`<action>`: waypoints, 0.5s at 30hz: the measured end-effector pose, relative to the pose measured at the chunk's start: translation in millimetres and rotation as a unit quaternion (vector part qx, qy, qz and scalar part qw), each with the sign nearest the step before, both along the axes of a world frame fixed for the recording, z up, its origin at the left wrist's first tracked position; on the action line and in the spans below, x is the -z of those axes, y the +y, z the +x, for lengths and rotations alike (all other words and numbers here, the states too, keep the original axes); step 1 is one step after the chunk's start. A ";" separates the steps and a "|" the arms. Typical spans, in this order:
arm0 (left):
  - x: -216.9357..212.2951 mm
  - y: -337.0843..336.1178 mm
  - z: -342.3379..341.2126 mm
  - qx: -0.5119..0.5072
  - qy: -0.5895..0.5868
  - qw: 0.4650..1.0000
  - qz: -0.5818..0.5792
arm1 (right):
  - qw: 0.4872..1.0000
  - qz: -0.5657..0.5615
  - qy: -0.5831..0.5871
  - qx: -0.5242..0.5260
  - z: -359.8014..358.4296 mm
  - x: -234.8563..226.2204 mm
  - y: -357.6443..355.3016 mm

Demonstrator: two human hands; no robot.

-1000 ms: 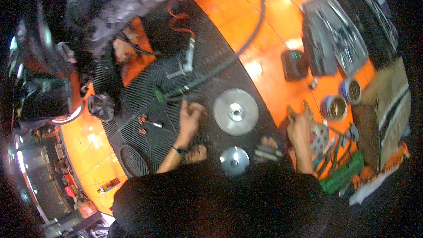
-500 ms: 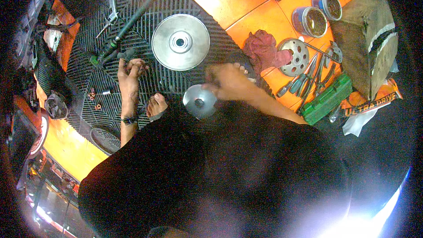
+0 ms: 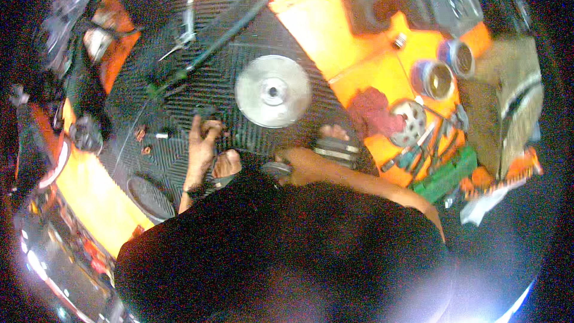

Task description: The person sits on a floor mat and assembles a mechanical component, likely a clutch assembly. They use a power drill to tighten a nut onto a central hub, then apply grease to the part. Finally, they insert small metal rings into the assembly by hand.

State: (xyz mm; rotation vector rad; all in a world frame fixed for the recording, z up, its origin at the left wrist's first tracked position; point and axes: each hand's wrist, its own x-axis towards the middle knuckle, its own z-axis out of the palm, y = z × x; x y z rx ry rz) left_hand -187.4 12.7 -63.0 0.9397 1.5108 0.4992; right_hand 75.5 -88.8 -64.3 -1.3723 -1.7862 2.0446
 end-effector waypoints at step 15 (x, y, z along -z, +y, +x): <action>-47.7 -13.5 -35.5 -0.239 -0.629 0.672 -0.310 | 0.923 0.333 0.083 -0.173 -47.3 -127.4 126.6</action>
